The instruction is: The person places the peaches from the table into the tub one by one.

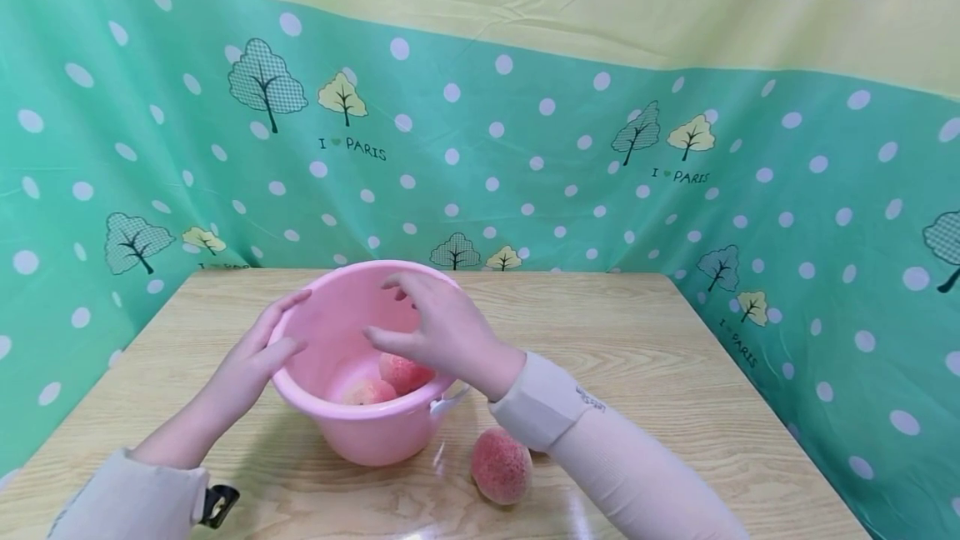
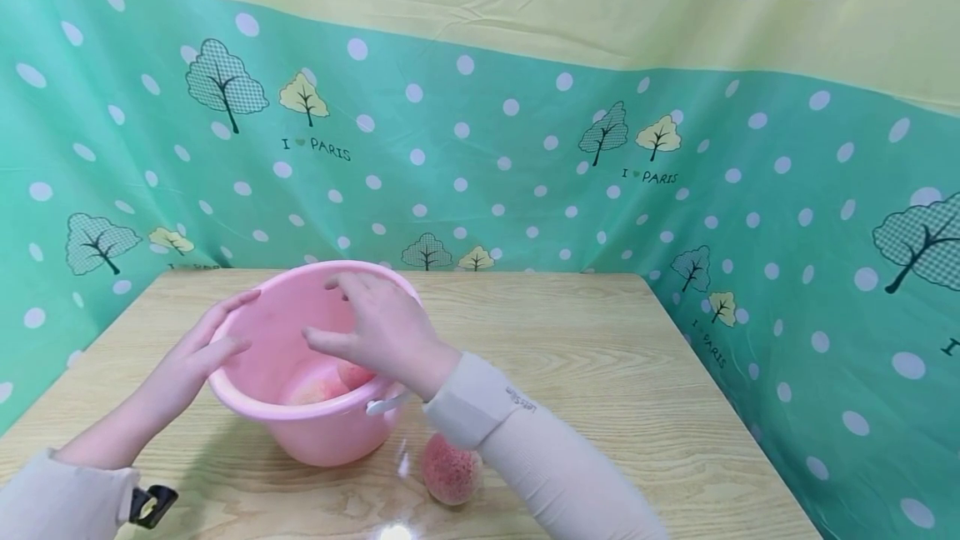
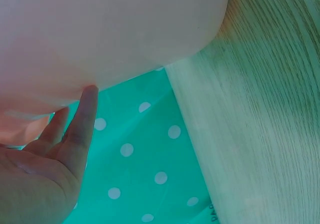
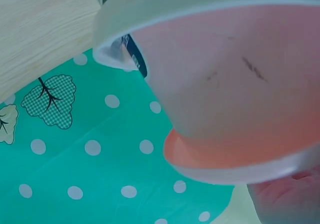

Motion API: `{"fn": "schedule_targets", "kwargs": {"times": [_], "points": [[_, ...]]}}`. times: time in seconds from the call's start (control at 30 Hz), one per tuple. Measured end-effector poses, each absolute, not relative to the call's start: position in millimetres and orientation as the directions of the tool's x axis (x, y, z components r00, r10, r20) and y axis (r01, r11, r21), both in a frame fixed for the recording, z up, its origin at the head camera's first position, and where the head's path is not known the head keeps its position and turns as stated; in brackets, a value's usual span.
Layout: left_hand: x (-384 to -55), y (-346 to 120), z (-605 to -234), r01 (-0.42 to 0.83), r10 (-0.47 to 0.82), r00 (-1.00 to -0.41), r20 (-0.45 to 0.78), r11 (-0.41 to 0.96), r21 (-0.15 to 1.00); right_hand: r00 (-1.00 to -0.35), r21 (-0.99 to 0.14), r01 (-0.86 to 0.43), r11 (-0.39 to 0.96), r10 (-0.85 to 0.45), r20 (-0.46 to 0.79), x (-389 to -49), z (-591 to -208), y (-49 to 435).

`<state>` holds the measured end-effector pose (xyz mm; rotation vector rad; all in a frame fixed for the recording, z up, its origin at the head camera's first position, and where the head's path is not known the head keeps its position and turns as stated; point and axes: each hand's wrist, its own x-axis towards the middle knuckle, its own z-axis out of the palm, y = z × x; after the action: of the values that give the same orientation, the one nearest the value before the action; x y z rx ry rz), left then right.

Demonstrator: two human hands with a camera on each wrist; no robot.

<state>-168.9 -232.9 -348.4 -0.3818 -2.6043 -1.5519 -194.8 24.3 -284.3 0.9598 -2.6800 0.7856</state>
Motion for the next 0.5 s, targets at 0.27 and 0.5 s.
{"fn": "schedule_targets", "kwargs": {"times": [0.27, 0.5], "points": [[-169, -233, -349, 0.26, 0.17, -0.964, 0.203, 0.455, 0.852, -0.798, -0.472, -0.602, 0.644, -0.505, 0.328, -192, -282, 36], [-168, -232, -348, 0.248, 0.173, -0.967, 0.189, 0.451, 0.857, -0.802, -0.497, -0.597, 0.63, -0.493, 0.338, -190, -281, 45]]}}
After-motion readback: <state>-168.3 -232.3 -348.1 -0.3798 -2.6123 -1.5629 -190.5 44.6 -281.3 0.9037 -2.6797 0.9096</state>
